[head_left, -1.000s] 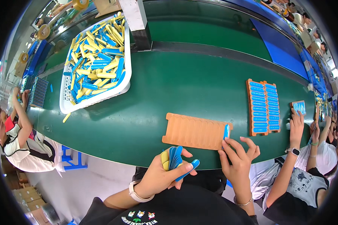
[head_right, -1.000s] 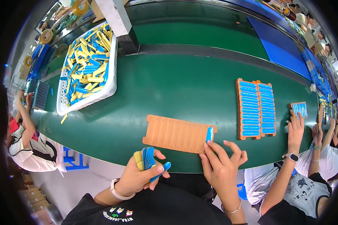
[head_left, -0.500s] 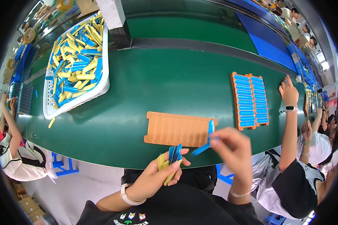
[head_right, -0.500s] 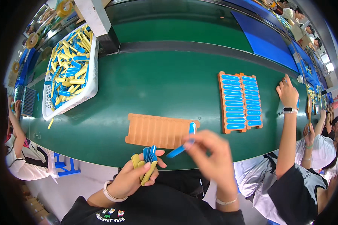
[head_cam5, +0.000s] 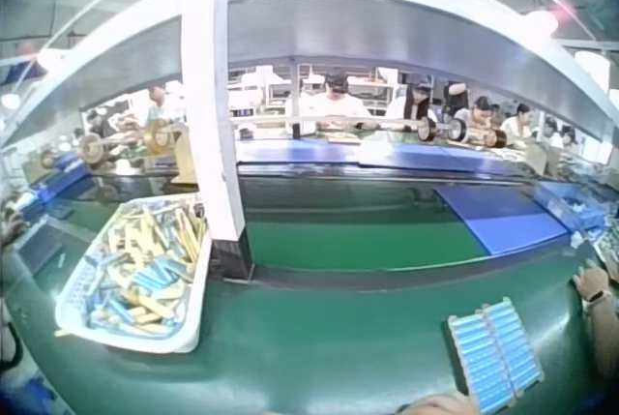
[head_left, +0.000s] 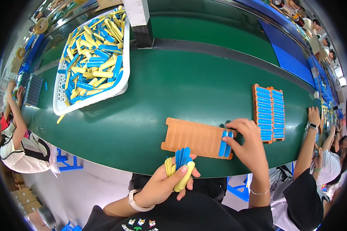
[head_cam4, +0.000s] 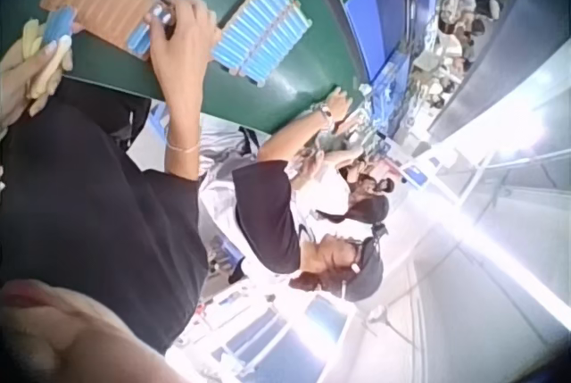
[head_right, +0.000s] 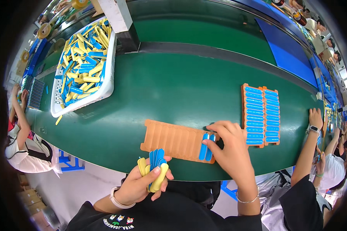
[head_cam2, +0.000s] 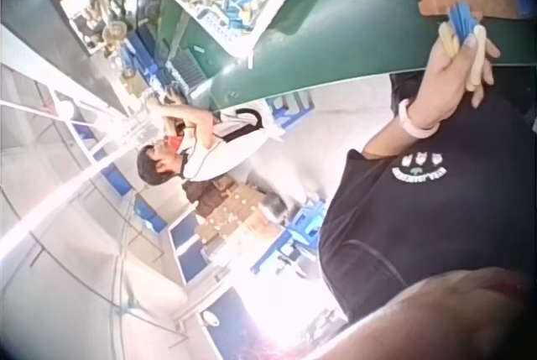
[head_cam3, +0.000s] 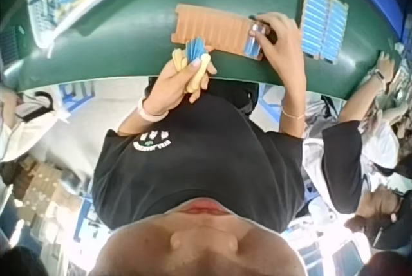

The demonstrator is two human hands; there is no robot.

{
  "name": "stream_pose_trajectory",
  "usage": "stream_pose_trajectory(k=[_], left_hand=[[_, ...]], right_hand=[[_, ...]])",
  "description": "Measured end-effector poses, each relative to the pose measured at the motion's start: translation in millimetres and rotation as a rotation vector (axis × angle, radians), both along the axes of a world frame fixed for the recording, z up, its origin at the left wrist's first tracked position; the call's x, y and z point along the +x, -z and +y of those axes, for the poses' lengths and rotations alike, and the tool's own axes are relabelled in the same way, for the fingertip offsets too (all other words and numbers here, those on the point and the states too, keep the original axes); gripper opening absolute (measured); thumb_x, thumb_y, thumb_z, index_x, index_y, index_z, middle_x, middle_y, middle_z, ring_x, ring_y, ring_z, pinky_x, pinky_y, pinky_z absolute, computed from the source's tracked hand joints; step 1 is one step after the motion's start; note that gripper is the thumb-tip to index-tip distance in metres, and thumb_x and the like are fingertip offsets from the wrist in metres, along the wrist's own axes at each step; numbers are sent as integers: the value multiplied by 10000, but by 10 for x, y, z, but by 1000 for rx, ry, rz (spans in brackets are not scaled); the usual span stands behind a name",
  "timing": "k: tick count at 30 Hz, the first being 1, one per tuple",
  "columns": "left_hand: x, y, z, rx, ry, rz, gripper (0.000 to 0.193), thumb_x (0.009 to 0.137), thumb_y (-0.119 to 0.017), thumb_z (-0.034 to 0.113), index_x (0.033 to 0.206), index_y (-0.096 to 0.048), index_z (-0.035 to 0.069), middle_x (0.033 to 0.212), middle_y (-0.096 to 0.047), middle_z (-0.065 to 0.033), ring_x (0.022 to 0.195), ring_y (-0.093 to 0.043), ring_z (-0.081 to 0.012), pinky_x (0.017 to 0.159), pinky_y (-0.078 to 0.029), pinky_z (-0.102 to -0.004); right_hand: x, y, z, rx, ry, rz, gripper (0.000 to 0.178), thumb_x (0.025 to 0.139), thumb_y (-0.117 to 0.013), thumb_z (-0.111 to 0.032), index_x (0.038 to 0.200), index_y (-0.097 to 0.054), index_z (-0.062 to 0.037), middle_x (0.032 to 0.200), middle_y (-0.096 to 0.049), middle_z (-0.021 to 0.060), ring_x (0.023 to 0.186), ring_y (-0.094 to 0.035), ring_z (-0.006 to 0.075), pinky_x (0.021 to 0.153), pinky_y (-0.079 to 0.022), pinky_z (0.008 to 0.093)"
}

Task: The person assembles parts on a factory line by taking plastic strips from a container and placing them into slots on a tray by hand, then pressing them into place.

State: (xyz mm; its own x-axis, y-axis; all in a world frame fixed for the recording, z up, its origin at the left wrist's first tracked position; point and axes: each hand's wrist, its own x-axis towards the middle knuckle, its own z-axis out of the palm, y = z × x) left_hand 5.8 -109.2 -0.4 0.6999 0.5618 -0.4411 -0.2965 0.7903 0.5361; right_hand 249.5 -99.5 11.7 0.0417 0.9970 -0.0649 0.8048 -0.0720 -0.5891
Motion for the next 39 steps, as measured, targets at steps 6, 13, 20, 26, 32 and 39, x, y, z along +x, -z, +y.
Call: stream_pose_trajectory(k=[6, 13, 20, 26, 32, 39], left_hand=[[39, -102, 21, 147, 60, 68, 371, 973, -472, 138, 1286, -361, -27, 1018, -596, -133, 730, -606, -126, 428, -458, -211], [55, -78, 29, 103, 131, 288, 346, 932, -559, 145, 1205, -425, -19, 998, -635, -154, 715, -676, -171, 389, -447, -213], [17, -4, 6, 6, -20, 92, 443, 924, -545, 83, 1310, -342, 6, 1116, -581, -206, 931, -655, -258, 527, -557, -299], [-15, -142, 28, 102, 45, 283, 419, 903, -603, 115, 1241, -384, -2, 969, -648, -177, 694, -672, -193, 510, -532, -265], [2, -99, -46, 227, -36, 324, 240, 877, -654, 133, 1038, -553, -14, 852, -684, -138, 548, -567, -75, 453, -396, -178], [61, -41, -23, 119, -12, 349, 195, 875, -655, 126, 972, -578, -24, 820, -685, -120, 528, -527, -56, 441, -372, -183]], right_hand=[[-442, -154, -354, 97, -63, 526, 211, 742, -758, -88, 927, -674, -31, 941, -639, 90, 776, -595, 194, 607, -462, 283], [-424, 5, -602, 81, 88, 713, 136, 745, -725, 11, 865, -669, -17, 791, -668, 62, 681, -592, 121, 564, -415, 221], [-165, 142, -419, 589, -179, -269, 182, 727, -712, -26, 891, -635, -49, 981, -683, 37, 848, -623, 203, 627, -400, 292], [-353, 119, -586, 354, -139, -446, 218, 714, -744, -201, 887, -652, -104, 1086, -645, -34, 997, -512, 209, 798, -293, 399], [-353, 37, -512, 399, 3, -123, 256, 734, -744, -193, 948, -667, -74, 1012, -661, 22, 975, -523, 232, 831, -345, 372], [-580, 103, -442, 335, 139, 316, 311, 725, -751, -53, 1010, -638, 0, 967, -662, 130, 801, -609, 254, 751, -472, 327]])
